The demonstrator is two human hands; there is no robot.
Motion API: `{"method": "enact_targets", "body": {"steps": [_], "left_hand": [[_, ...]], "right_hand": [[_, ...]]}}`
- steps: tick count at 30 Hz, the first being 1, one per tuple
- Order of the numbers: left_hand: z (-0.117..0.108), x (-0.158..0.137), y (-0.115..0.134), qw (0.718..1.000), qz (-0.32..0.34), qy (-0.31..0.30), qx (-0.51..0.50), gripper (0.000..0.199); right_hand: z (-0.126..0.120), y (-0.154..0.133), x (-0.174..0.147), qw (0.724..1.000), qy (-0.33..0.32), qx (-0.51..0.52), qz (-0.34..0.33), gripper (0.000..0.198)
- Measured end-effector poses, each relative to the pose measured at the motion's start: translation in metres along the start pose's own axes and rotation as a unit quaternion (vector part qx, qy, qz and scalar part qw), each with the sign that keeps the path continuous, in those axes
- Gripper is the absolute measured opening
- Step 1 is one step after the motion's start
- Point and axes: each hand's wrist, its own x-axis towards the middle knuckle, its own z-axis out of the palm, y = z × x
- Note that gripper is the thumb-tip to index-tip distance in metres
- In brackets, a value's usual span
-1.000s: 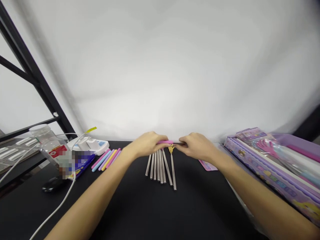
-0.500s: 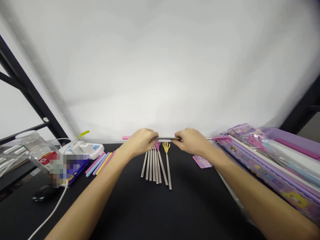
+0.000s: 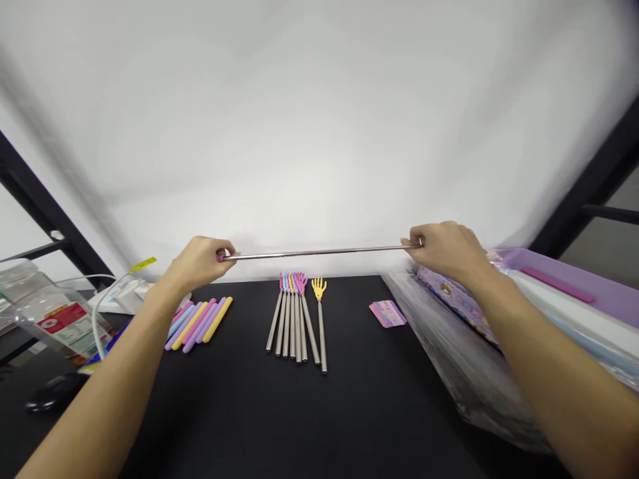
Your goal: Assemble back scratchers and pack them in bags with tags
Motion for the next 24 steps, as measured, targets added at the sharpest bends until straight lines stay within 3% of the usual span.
{"method": "enact_targets", "body": {"steps": [5,8,11,16,19,24], "left_hand": [[0.003,-0.001,0.002,0.999,-0.018,-0.012,0.025,0.027],[0.010,-0.001,0.016,0.999,-0.012,-0.028,0.031,0.025],[0.023,-0.003,0.052,0.998,0.042,-0.043,-0.005,0.023],[0.039,-0.003,0.116,0.980,0.178,-0.057,-0.062,0.024],[0.038,-0.002,0.110,0.974,0.197,-0.067,-0.089,0.025],[0.025,0.000,0.063,0.972,0.160,-0.111,-0.132,0.030]], "right_hand": [[0.003,-0.003,-0.001,0.999,-0.025,0.010,-0.023,0.031],[0.008,-0.012,-0.002,0.998,-0.057,0.018,-0.022,0.026],[0.011,-0.039,-0.008,0.995,-0.072,0.026,-0.067,0.022],[0.010,-0.103,-0.027,0.971,-0.082,0.075,-0.212,0.021],[0.005,-0.110,-0.027,0.964,-0.094,0.121,-0.219,0.023],[-0.003,-0.075,-0.009,0.975,-0.081,0.114,-0.175,0.017]]}}
